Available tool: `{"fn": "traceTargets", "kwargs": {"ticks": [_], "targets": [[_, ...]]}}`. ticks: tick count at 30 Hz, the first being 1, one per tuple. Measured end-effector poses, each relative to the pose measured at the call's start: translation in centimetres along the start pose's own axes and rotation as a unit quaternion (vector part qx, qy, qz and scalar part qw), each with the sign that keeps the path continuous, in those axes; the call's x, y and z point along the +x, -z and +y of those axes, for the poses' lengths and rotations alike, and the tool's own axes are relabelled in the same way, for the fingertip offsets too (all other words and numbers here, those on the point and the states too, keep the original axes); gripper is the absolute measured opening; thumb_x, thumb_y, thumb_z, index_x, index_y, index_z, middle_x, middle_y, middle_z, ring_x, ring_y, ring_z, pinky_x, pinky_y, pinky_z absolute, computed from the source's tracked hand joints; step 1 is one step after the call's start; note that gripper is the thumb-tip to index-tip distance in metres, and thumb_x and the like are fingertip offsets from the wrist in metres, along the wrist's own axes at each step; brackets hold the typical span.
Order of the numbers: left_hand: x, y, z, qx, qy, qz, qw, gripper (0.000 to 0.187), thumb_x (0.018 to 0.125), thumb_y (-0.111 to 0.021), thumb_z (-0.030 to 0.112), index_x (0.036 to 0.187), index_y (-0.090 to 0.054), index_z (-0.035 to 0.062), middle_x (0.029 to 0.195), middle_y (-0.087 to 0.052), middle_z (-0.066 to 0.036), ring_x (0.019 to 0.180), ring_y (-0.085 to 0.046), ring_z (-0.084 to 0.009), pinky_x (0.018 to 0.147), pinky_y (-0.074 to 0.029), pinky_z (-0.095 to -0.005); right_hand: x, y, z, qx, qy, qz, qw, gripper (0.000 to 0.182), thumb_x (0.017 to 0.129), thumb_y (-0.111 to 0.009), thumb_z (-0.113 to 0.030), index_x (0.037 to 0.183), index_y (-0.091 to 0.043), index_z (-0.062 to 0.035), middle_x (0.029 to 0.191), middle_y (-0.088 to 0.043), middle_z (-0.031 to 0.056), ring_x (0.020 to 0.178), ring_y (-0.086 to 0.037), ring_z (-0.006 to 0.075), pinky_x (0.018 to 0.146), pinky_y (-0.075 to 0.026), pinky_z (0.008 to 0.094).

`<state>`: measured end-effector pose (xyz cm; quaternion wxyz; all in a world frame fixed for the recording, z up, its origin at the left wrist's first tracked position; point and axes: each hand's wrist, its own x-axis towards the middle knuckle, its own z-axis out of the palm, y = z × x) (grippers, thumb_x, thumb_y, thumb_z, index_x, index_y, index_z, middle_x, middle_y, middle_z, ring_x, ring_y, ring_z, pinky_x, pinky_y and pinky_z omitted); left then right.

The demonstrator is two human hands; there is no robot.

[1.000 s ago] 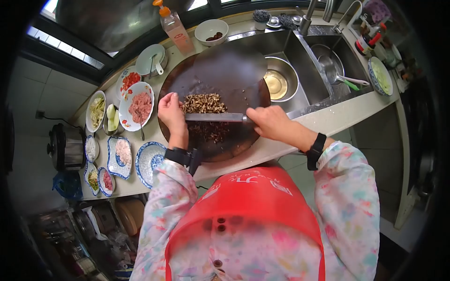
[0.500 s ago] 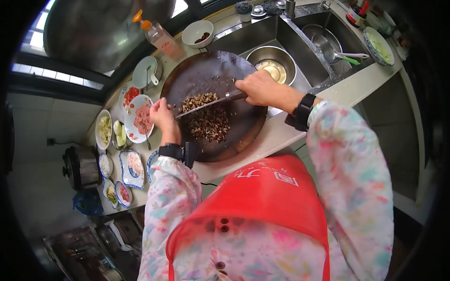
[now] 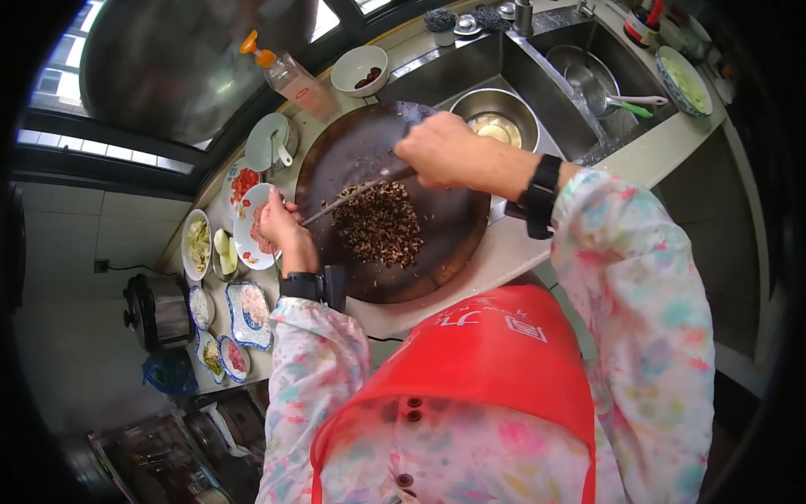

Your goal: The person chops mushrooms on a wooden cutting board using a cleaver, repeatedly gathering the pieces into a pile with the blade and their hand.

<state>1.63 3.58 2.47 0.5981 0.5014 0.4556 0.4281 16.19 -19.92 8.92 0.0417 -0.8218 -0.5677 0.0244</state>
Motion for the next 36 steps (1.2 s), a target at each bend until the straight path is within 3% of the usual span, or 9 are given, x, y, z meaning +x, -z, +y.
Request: {"fn": "traceTargets", "kwargs": {"ticks": [4, 6, 10, 15, 18, 24, 27, 30, 36], "targets": [[1.6, -0.2, -3.1, 0.026, 0.020, 0.037, 0.999, 0.023, 0.085, -0.064, 0.021, 0.074, -0.050, 0.0059, 0.054, -0.050, -0.001, 0.041, -0.041, -0.0067, 0.037, -0.029, -0.0219, 0.7, -1.9, 0.4, -0.005, 0.013, -0.033, 0.999, 0.014, 0.061, -0.062, -0.013, 0.074, -0.060, -0.0072, 0.064, -0.063, 0.0125, 0.064, -0.064, 0.0302, 0.057, -0.050, 0.0396], [-0.4, -1.5, -2.6, 0.064, -0.168, 0.045, 0.983, 0.020, 0.084, -0.064, 0.017, 0.078, -0.052, 0.0025, 0.057, -0.052, -0.001, 0.046, -0.045, -0.0075, 0.041, -0.033, -0.0219, -1.5, -5.4, 0.4, 0.061, -0.048, 0.013, 0.997, 0.016, 0.061, -0.062, -0.013, 0.075, -0.062, -0.0069, 0.065, -0.063, 0.0129, 0.064, -0.064, 0.0310, 0.060, -0.050, 0.0411], [2.4, -0.8, -2.4, 0.044, -0.037, 0.010, 0.998, 0.018, 0.083, -0.065, 0.014, 0.079, -0.053, 0.0010, 0.060, -0.054, -0.002, 0.048, -0.047, -0.0080, 0.043, -0.035, -0.0211, 0.1, -2.5, 0.6, 0.036, -0.045, -0.040, 0.998, 0.015, 0.065, -0.060, -0.014, 0.077, -0.065, -0.0076, 0.072, -0.066, 0.0138, 0.070, -0.065, 0.0300, 0.063, -0.051, 0.0413], [4.9, 0.1, -2.9, 0.026, 0.008, -0.014, 1.000, 0.016, 0.083, -0.065, 0.013, 0.080, -0.054, 0.0015, 0.059, -0.053, -0.002, 0.045, -0.044, -0.0071, 0.042, -0.033, -0.0204, 2.0, -2.9, -0.4, 0.036, -0.033, -0.010, 0.999, 0.016, 0.063, -0.060, -0.013, 0.077, -0.063, -0.0068, 0.070, -0.065, 0.0143, 0.069, -0.065, 0.0305, 0.062, -0.051, 0.0411], [4.1, -1.0, -3.3, 0.082, -0.133, 0.013, 0.988, 0.017, 0.083, -0.065, 0.014, 0.081, -0.054, 0.0018, 0.057, -0.053, -0.002, 0.042, -0.041, -0.0065, 0.038, -0.029, -0.0208, 0.8, -5.5, -0.3, 0.053, -0.059, -0.038, 0.996, 0.018, 0.064, -0.060, -0.013, 0.080, -0.065, -0.0066, 0.073, -0.066, 0.0143, 0.071, -0.065, 0.0300, 0.063, -0.051, 0.0406], [2.2, 1.2, -1.4, 0.047, 0.049, -0.050, 0.996, 0.017, 0.082, -0.066, 0.013, 0.081, -0.053, 0.0020, 0.058, -0.052, -0.002, 0.039, -0.039, -0.0067, 0.035, -0.028, -0.0207, 1.3, 0.3, -0.1, 0.026, 0.005, -0.060, 0.998, 0.018, 0.060, -0.061, -0.014, 0.076, -0.062, -0.0046, 0.067, -0.063, 0.0167, 0.066, -0.064, 0.0324, 0.061, -0.050, 0.0419], [0.5, 0.9, -4.2, 0.115, -0.072, 0.059, 0.989, 0.015, 0.081, -0.064, 0.011, 0.079, -0.053, 0.0006, 0.060, -0.054, -0.004, 0.048, -0.048, -0.0094, 0.044, -0.037, -0.0225, 0.0, -1.7, -0.1, 0.011, -0.027, -0.081, 0.996, 0.018, 0.064, -0.060, -0.015, 0.078, -0.065, -0.0061, 0.072, -0.066, 0.0153, 0.071, -0.065, 0.0313, 0.063, -0.051, 0.0408], [-1.1, -1.0, -2.1, 0.138, -0.128, 0.044, 0.981, 0.015, 0.080, -0.065, 0.010, 0.078, -0.054, 0.0005, 0.061, -0.055, -0.004, 0.052, -0.052, -0.0107, 0.048, -0.040, -0.0234, -1.3, -5.3, 1.0, 0.050, -0.051, -0.041, 0.997, 0.017, 0.064, -0.060, -0.016, 0.077, -0.066, -0.0062, 0.072, -0.066, 0.0152, 0.071, -0.065, 0.0316, 0.064, -0.051, 0.0411], [-0.6, 1.7, -2.0, 0.061, 0.037, -0.024, 0.997, 0.014, 0.080, -0.065, 0.009, 0.080, -0.053, 0.0014, 0.058, -0.053, -0.003, 0.045, -0.046, -0.0094, 0.043, -0.037, -0.0208, -1.3, -0.2, -0.9, 0.025, -0.023, -0.093, 0.995, 0.019, 0.064, -0.060, -0.015, 0.079, -0.065, -0.0055, 0.072, -0.065, 0.0152, 0.071, -0.065, 0.0312, 0.065, -0.051, 0.0411]]}}
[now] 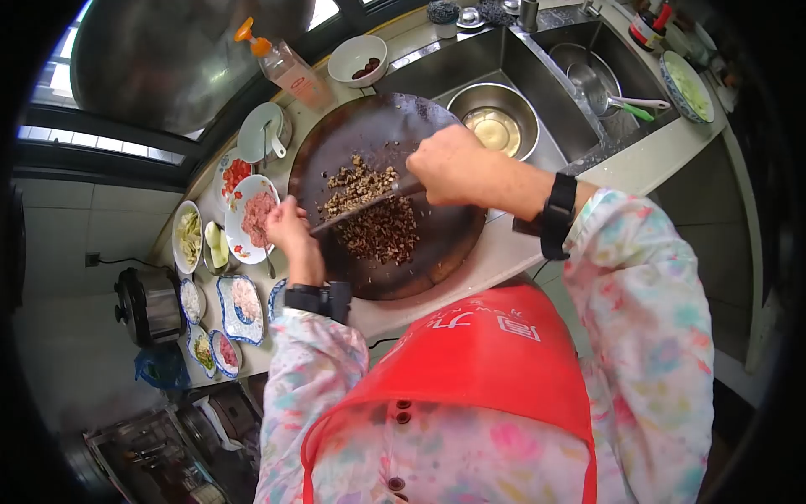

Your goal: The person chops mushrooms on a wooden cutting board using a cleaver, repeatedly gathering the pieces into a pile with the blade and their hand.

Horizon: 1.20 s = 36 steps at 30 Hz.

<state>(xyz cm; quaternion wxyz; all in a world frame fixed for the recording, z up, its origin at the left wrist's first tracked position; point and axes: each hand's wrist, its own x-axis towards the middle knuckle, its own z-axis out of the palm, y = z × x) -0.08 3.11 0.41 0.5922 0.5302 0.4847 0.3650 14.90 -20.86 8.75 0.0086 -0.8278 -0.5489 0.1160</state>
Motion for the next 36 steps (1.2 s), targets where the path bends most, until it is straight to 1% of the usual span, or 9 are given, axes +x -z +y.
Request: {"fn": "traceTargets", "kwargs": {"ticks": [2, 4, 6, 11, 20, 28, 32, 34, 36], "targets": [[-0.4, -0.5, -3.1, 0.005, -0.104, 0.092, 0.990, 0.014, 0.081, -0.064, 0.009, 0.081, -0.053, 0.0005, 0.059, -0.054, -0.003, 0.045, -0.046, -0.0097, 0.043, -0.038, -0.0222, -0.2, -1.3, 0.5, -0.021, -0.004, -0.020, 1.000, 0.019, 0.064, -0.060, -0.015, 0.080, -0.065, -0.0052, 0.072, -0.066, 0.0150, 0.071, -0.066, 0.0308, 0.065, -0.051, 0.0410], [-2.5, -2.6, -0.4, -0.019, -0.182, 0.066, 0.981, 0.014, 0.081, -0.063, 0.009, 0.083, -0.053, -0.0014, 0.064, -0.056, -0.004, 0.052, -0.049, -0.0104, 0.048, -0.039, -0.0231, -1.3, -4.7, 1.4, 0.029, -0.047, 0.027, 0.998, 0.019, 0.063, -0.059, -0.014, 0.079, -0.065, -0.0045, 0.073, -0.066, 0.0150, 0.072, -0.066, 0.0300, 0.065, -0.052, 0.0405], [-0.8, -2.4, 0.4, 0.046, -0.054, 0.007, 0.997, 0.013, 0.080, -0.063, 0.009, 0.084, -0.054, -0.0005, 0.064, -0.056, -0.004, 0.052, -0.050, -0.0105, 0.049, -0.039, -0.0227, -0.7, -4.4, 1.6, 0.026, -0.024, 0.043, 0.998, 0.018, 0.063, -0.059, -0.013, 0.079, -0.064, -0.0053, 0.071, -0.065, 0.0152, 0.070, -0.065, 0.0307, 0.063, -0.051, 0.0421], [-4.1, 0.8, 4.2, -0.017, -0.045, -0.019, 0.999, 0.011, 0.081, -0.065, 0.009, 0.082, -0.055, 0.0034, 0.058, -0.052, 0.000, 0.045, -0.041, -0.0053, 0.039, -0.028, -0.0192, -3.9, -1.7, 0.1, 0.055, 0.019, 0.070, 0.996, 0.018, 0.062, -0.060, -0.012, 0.079, -0.060, -0.0065, 0.067, -0.063, 0.0155, 0.067, -0.063, 0.0337, 0.059, -0.048, 0.0443], [-9.2, 2.8, -0.3, -0.004, 0.049, 0.018, 0.999, 0.013, 0.083, -0.064, 0.011, 0.085, -0.054, 0.0040, 0.062, -0.051, 0.000, 0.045, -0.038, -0.0039, 0.038, -0.025, -0.0188, -7.8, -5.0, -0.6, 0.099, 0.018, -0.005, 0.995, 0.019, 0.061, -0.061, -0.010, 0.079, -0.059, -0.0051, 0.065, -0.063, 0.0150, 0.065, -0.063, 0.0324, 0.057, -0.049, 0.0428], [-4.7, 1.6, 0.8, -0.073, -0.013, 0.030, 0.997, 0.012, 0.082, -0.064, 0.013, 0.082, -0.053, 0.0061, 0.059, -0.049, 0.001, 0.040, -0.033, -0.0032, 0.035, -0.024, -0.0183, -3.1, -1.2, -0.7, 0.017, 0.077, 0.124, 0.989, 0.015, 0.064, -0.062, -0.005, 0.078, -0.056, -0.0056, 0.068, -0.063, 0.0125, 0.066, -0.064, 0.0299, 0.055, -0.049, 0.0391], [-3.4, -0.1, -2.5, 0.015, -0.095, 0.106, 0.990, 0.013, 0.082, -0.063, 0.012, 0.083, -0.054, 0.0025, 0.062, -0.054, -0.001, 0.048, -0.045, -0.0072, 0.043, -0.033, -0.0206, -2.2, -5.2, 0.8, 0.010, 0.050, 0.108, 0.993, 0.015, 0.065, -0.061, -0.007, 0.080, -0.056, -0.0054, 0.069, -0.063, 0.0123, 0.065, -0.064, 0.0301, 0.056, -0.050, 0.0400], [-4.2, -0.9, -1.6, 0.038, -0.146, 0.073, 0.986, 0.013, 0.083, -0.062, 0.009, 0.085, -0.054, -0.0007, 0.069, -0.057, -0.002, 0.059, -0.052, -0.0095, 0.053, -0.043, -0.0235, -2.4, -6.1, 1.2, 0.026, 0.048, 0.090, 0.994, 0.015, 0.066, -0.060, -0.008, 0.081, -0.057, -0.0052, 0.068, -0.063, 0.0122, 0.065, -0.064, 0.0300, 0.056, -0.050, 0.0402], [-2.9, -0.7, -1.2, 0.021, -0.074, 0.057, 0.995, 0.012, 0.082, -0.062, 0.009, 0.084, -0.054, 0.0001, 0.069, -0.056, -0.003, 0.058, -0.051, -0.0091, 0.052, -0.041, -0.0227, -1.6, -5.7, 1.7, 0.014, 0.027, 0.082, 0.996, 0.017, 0.066, -0.059, -0.009, 0.082, -0.058, -0.0052, 0.068, -0.063, 0.0130, 0.066, -0.064, 0.0299, 0.057, -0.050, 0.0403]]}}
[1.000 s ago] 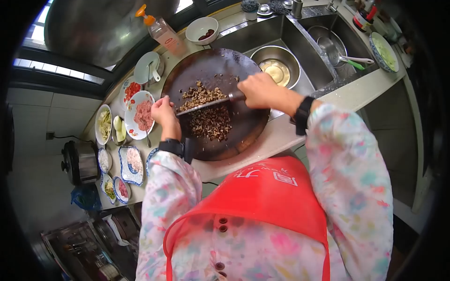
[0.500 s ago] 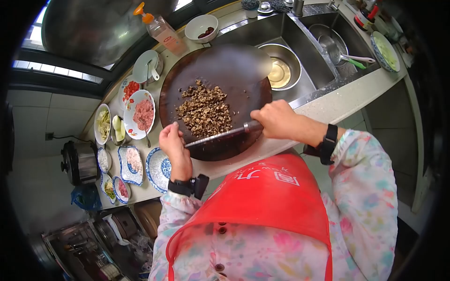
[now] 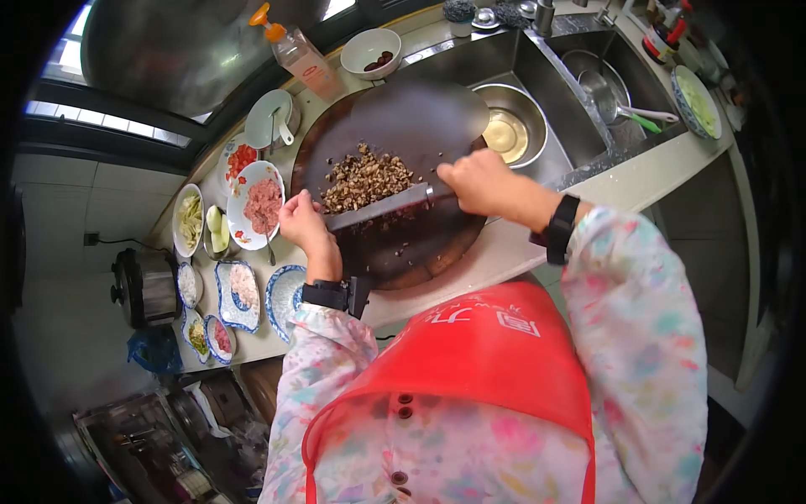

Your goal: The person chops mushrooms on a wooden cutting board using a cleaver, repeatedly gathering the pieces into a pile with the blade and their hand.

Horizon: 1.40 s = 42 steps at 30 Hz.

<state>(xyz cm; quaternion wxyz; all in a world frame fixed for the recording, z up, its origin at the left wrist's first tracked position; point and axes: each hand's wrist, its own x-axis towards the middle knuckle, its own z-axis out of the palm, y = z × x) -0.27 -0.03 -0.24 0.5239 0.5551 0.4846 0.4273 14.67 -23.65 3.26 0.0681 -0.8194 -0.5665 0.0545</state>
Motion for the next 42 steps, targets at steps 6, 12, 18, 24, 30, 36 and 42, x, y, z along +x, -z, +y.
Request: {"fn": "traceTargets", "kwargs": {"ticks": [6, 12, 18, 24, 30, 36, 42], "targets": [[1.9, 0.2, 3.2, -0.051, 0.032, -0.024, 0.998, 0.011, 0.081, -0.064, 0.009, 0.080, -0.054, 0.0038, 0.058, -0.052, -0.001, 0.041, -0.038, -0.0044, 0.036, -0.027, -0.0192, 2.2, 5.7, -1.1, -0.027, 0.021, 0.017, 0.999, 0.013, 0.065, -0.060, -0.009, 0.077, -0.060, -0.0053, 0.065, -0.064, 0.0133, 0.066, -0.065, 0.0291, 0.056, -0.050, 0.0388], [2.2, -2.4, -1.2, 0.086, -0.141, 0.053, 0.985, 0.011, 0.077, -0.060, 0.008, 0.076, -0.056, -0.0018, 0.059, -0.057, -0.007, 0.051, -0.052, -0.0130, 0.050, -0.043, -0.0274, 1.4, 0.8, 0.3, 0.013, -0.065, -0.050, 0.997, 0.015, 0.067, -0.058, -0.012, 0.080, -0.064, -0.0056, 0.071, -0.065, 0.0148, 0.069, -0.065, 0.0303, 0.063, -0.051, 0.0400], [3.0, -1.7, 3.0, 0.007, 0.042, -0.051, 0.998, 0.012, 0.078, -0.064, 0.008, 0.079, -0.055, -0.0004, 0.063, -0.057, -0.004, 0.049, -0.049, -0.0080, 0.043, -0.035, -0.0213, 2.4, 6.1, 0.2, -0.016, -0.039, -0.029, 0.999, 0.018, 0.065, -0.059, -0.013, 0.081, -0.065, -0.0056, 0.071, -0.065, 0.0147, 0.069, -0.065, 0.0302, 0.062, -0.051, 0.0398], [4.2, -3.4, -0.8, 0.100, -0.008, -0.004, 0.995, 0.011, 0.077, -0.064, 0.009, 0.076, -0.058, 0.0004, 0.058, -0.057, -0.005, 0.050, -0.051, -0.0103, 0.047, -0.040, -0.0248, 3.8, 4.4, 0.1, -0.048, -0.055, -0.084, 0.994, 0.021, 0.064, -0.059, -0.013, 0.082, -0.066, -0.0058, 0.071, -0.066, 0.0148, 0.069, -0.066, 0.0298, 0.063, -0.052, 0.0385], [5.4, -2.3, 0.2, -0.050, 0.127, -0.179, 0.974, 0.013, 0.080, -0.064, 0.010, 0.086, -0.058, -0.0001, 0.064, -0.059, -0.004, 0.049, -0.050, -0.0095, 0.044, -0.037, -0.0220, 1.5, 2.0, 1.2, 0.053, -0.084, -0.016, 0.995, 0.018, 0.065, -0.057, -0.012, 0.081, -0.064, -0.0060, 0.073, -0.065, 0.0169, 0.073, -0.064, 0.0343, 0.066, -0.050, 0.0434], [5.2, -3.3, 0.0, 0.349, -0.168, -0.236, 0.892, 0.018, 0.076, -0.062, 0.013, 0.092, -0.069, 0.0119, 0.079, -0.065, -0.009, 0.076, -0.063, -0.0250, 0.069, -0.049, -0.0361, -1.9, 3.6, 1.5, 0.147, -0.185, 0.016, 0.971, 0.018, 0.065, -0.061, -0.015, 0.081, -0.061, -0.0075, 0.072, -0.063, 0.0168, 0.075, -0.061, 0.0370, 0.067, -0.047, 0.0469], [4.0, -5.1, 1.0, 0.473, -0.299, -0.286, 0.778, 0.022, 0.073, -0.062, 0.010, 0.093, -0.069, 0.0143, 0.093, -0.064, -0.009, 0.085, -0.062, -0.0304, 0.073, -0.049, -0.0393, -1.2, 1.9, 1.2, 0.184, -0.261, 0.008, 0.948, 0.026, 0.067, -0.061, -0.015, 0.091, -0.059, -0.0064, 0.081, -0.064, 0.0193, 0.080, -0.062, 0.0373, 0.070, -0.048, 0.0464]]}}
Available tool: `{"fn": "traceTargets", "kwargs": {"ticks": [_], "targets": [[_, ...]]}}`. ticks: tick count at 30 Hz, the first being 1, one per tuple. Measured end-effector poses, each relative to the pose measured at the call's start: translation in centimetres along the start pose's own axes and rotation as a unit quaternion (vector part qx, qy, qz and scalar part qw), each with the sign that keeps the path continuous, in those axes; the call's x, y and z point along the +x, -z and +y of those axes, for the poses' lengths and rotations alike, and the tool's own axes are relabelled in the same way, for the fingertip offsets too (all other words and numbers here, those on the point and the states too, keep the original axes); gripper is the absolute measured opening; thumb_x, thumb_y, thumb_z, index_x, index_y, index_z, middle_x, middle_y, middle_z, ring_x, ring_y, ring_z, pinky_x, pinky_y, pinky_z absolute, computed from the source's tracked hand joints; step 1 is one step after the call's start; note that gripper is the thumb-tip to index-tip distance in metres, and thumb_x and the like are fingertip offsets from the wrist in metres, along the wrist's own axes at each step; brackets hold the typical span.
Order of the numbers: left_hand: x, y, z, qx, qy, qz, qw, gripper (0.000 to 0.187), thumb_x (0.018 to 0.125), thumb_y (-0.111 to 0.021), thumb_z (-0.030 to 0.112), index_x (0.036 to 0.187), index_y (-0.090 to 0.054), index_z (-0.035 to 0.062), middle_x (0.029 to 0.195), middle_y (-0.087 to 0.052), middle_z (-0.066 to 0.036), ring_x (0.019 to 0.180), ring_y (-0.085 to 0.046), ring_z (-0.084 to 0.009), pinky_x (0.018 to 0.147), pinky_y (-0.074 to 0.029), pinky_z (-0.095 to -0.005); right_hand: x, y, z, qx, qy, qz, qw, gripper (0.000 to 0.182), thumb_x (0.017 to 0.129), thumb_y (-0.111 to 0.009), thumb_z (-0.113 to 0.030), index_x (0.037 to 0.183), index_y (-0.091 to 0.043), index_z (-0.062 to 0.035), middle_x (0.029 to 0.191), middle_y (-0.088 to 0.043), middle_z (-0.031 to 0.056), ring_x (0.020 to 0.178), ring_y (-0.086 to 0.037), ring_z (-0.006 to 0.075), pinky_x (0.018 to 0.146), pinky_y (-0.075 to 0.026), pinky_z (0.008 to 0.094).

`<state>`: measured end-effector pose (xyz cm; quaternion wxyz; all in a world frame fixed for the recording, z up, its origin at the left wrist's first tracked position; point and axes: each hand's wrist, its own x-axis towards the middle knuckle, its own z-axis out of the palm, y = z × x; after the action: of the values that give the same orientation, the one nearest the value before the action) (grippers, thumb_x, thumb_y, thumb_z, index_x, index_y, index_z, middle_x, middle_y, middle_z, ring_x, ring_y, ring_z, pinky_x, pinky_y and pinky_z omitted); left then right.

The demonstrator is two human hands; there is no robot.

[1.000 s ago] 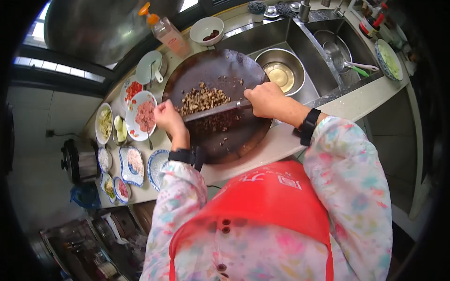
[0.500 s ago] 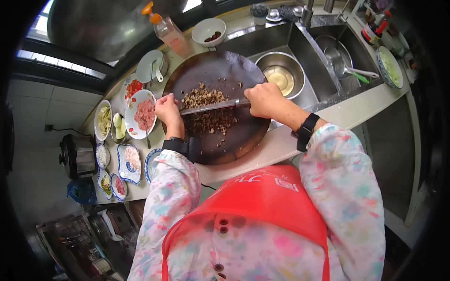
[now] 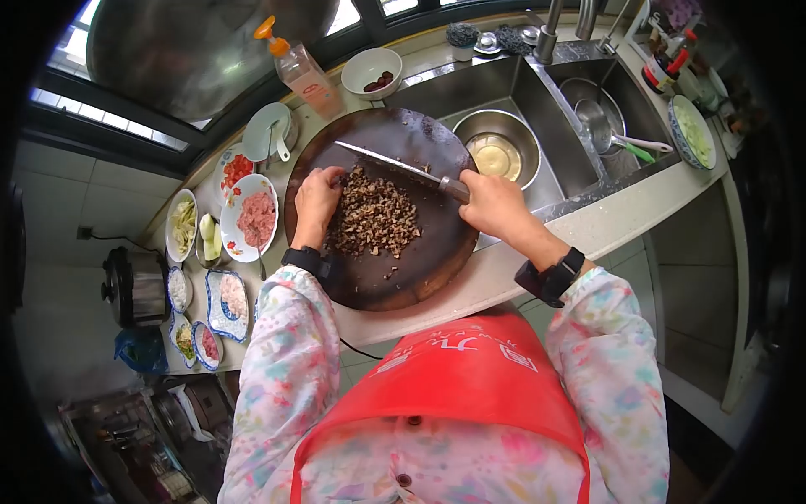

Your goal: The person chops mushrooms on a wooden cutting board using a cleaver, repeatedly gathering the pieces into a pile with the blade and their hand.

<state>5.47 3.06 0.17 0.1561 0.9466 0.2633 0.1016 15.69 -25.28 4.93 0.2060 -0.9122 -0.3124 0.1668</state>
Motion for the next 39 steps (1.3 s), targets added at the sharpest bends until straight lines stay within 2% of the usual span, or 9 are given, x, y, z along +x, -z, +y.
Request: {"fn": "traceTargets", "kwargs": {"ticks": [6, 10, 12, 14, 17, 23, 27, 29, 39], "targets": [[0.0, -0.3, -0.4, 0.019, -0.031, 0.036, 0.999, 0.023, 0.072, -0.061, 0.011, 0.094, -0.068, 0.0084, 0.088, -0.066, -0.013, 0.080, -0.064, -0.0294, 0.073, -0.050, -0.0375, -0.4, 0.6, -1.7, 0.034, 0.015, -0.045, 0.998, 0.032, 0.067, -0.064, -0.018, 0.096, -0.058, -0.0062, 0.080, -0.064, 0.0190, 0.080, -0.062, 0.0376, 0.070, -0.048, 0.0458], [-5.9, 3.1, -0.2, -0.207, 0.110, 0.052, 0.971, 0.016, 0.072, -0.062, 0.010, 0.085, -0.068, 0.0029, 0.078, -0.065, -0.017, 0.073, -0.065, -0.0278, 0.071, -0.050, -0.0330, -2.9, 0.5, -1.8, 0.160, 0.064, -0.034, 0.984, 0.036, 0.067, -0.069, -0.020, 0.098, -0.055, -0.0066, 0.080, -0.064, 0.0180, 0.080, -0.061, 0.0379, 0.069, -0.048, 0.0442], [-10.2, 2.3, 0.2, -0.312, 0.193, 0.062, 0.928, 0.018, 0.074, -0.063, 0.005, 0.090, -0.068, 0.0005, 0.081, -0.067, -0.014, 0.071, -0.065, -0.0195, 0.068, -0.050, -0.0290, -3.8, -0.6, -2.4, 0.240, 0.129, -0.057, 0.960, 0.050, 0.072, -0.068, -0.016, 0.117, -0.047, -0.0109, 0.097, -0.062, 0.0184, 0.090, -0.060, 0.0367, 0.075, -0.049, 0.0413], [-13.6, 0.4, 0.9, -0.215, 0.155, 0.109, 0.958, 0.018, 0.074, -0.064, 0.004, 0.091, -0.068, 0.0002, 0.082, -0.066, -0.013, 0.072, -0.064, -0.0221, 0.069, -0.050, -0.0296, -4.1, -1.2, -4.2, 0.250, 0.224, -0.050, 0.941, 0.047, 0.077, -0.066, -0.015, 0.121, -0.048, -0.0118, 0.103, -0.061, 0.0178, 0.094, -0.059, 0.0358, 0.078, -0.048, 0.0403], [-15.9, -1.7, 1.3, -0.175, 0.135, 0.190, 0.957, 0.022, 0.075, -0.063, 0.003, 0.096, -0.066, -0.0005, 0.085, -0.060, -0.014, 0.077, -0.060, -0.0256, 0.070, -0.048, -0.0329, -4.9, -2.6, -5.4, 0.238, 0.243, -0.094, 0.936, 0.048, 0.080, -0.064, -0.017, 0.125, -0.048, -0.0132, 0.102, -0.061, 0.0166, 0.094, -0.060, 0.0349, 0.078, -0.049, 0.0403], [-16.5, -2.0, 2.0, -0.192, 0.177, 0.255, 0.931, 0.019, 0.075, -0.060, 0.001, 0.093, -0.064, -0.0006, 0.087, -0.059, -0.014, 0.078, -0.058, -0.0285, 0.070, -0.046, -0.0348, -6.5, -3.3, -6.0, 0.197, 0.269, -0.100, 0.938, 0.050, 0.086, -0.059, -0.019, 0.134, -0.043, -0.0178, 0.090, -0.061, 0.0145, 0.079, -0.060, 0.0320, 0.071, -0.048, 0.0406], [-16.6, -2.2, 2.1, -0.192, 0.191, 0.271, 0.924, 0.010, 0.075, -0.059, 0.000, 0.084, -0.062, -0.0008, 0.084, -0.059, -0.014, 0.076, -0.057, -0.0298, 0.069, -0.046, -0.0361, -6.6, -2.2, -6.8, 0.079, 0.216, -0.193, 0.954, 0.050, 0.086, -0.057, -0.011, 0.135, -0.042, -0.0125, 0.101, -0.062, 0.0175, 0.088, -0.061, 0.0310, 0.077, -0.048, 0.0350], [-16.8, -2.4, 2.1, -0.194, 0.200, 0.263, 0.924, 0.009, 0.075, -0.059, 0.000, 0.083, -0.061, -0.0008, 0.083, -0.059, -0.014, 0.076, -0.058, -0.0301, 0.069, -0.046, -0.0363, -6.1, -3.4, -6.0, 0.034, 0.268, -0.123, 0.955, 0.049, 0.089, -0.054, -0.024, 0.136, -0.040, -0.0240, 0.073, -0.056, 0.0130, 0.063, -0.056, 0.0327, 0.060, -0.046, 0.0434], [-16.9, -2.7, 2.4, -0.189, 0.156, 0.311, 0.918, 0.007, 0.073, -0.059, -0.001, 0.080, -0.059, 0.0004, 0.084, -0.059, -0.014, 0.079, -0.058, -0.0319, 0.070, -0.047, -0.0387, -4.5, -2.8, -5.4, 0.070, 0.300, -0.109, 0.945, 0.048, 0.089, -0.054, -0.023, 0.135, -0.042, -0.0265, 0.071, -0.056, 0.0125, 0.065, -0.058, 0.0314, 0.060, -0.047, 0.0413]]}}
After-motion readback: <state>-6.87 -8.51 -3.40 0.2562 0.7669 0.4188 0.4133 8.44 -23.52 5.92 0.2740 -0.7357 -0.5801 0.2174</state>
